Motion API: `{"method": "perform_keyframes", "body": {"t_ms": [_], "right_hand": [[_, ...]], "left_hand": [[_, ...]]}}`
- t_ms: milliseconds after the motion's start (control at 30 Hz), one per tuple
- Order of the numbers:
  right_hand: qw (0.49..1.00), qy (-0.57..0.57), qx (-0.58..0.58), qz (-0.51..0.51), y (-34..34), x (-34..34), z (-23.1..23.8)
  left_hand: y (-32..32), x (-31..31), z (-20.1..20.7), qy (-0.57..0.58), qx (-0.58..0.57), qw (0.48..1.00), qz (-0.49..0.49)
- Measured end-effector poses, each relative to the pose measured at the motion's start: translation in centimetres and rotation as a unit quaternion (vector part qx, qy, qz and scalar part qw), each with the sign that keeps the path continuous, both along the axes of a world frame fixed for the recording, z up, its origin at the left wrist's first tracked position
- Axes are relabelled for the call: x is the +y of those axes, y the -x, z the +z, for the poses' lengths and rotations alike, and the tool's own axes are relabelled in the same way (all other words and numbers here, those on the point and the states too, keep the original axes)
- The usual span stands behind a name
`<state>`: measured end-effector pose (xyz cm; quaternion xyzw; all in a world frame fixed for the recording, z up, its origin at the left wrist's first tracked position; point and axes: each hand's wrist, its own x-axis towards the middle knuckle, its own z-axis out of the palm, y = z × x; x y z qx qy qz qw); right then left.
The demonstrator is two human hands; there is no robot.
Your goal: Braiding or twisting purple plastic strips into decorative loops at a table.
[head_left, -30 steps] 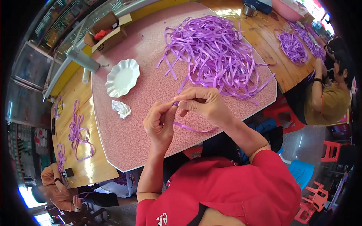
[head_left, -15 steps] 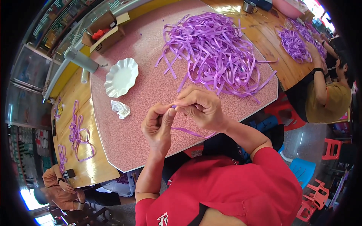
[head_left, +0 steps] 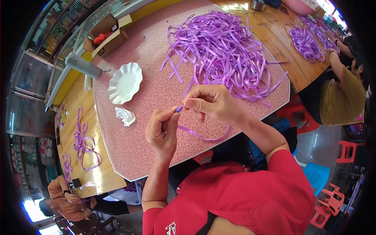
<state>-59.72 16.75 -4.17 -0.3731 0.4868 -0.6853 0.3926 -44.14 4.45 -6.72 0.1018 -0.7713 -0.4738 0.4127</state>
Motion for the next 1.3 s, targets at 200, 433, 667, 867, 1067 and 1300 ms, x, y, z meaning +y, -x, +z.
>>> {"method": "perform_keyframes", "body": {"t_ms": [200,433,667,867,1067,1300], "right_hand": [[0.994,-0.06,0.086,0.028,-0.1,-0.1,0.7],[0.998,-0.012,0.063,-0.005,-0.7,0.1,0.1],[0.997,0.006,0.076,0.006,-0.9,0.0,0.0],[0.988,0.127,0.082,-0.044,-2.5,-0.3,-1.3],[0.932,0.232,0.213,-0.177,-3.5,-0.8,-1.9],[0.973,0.157,0.146,-0.079,-2.3,-0.1,-0.7]], "left_hand": [[0.5,0.1,0.5,0.125,0.016,0.992,0.025],[1.2,0.5,1.2,0.15,-0.04,0.986,0.066],[1.1,-0.9,0.6,0.264,-0.043,0.963,0.02],[1.7,0.7,-0.4,0.189,0.019,0.981,0.031],[2.7,3.1,0.3,0.07,0.084,0.993,0.049],[1.8,1.5,-0.8,0.091,0.046,0.995,0.01]]}}
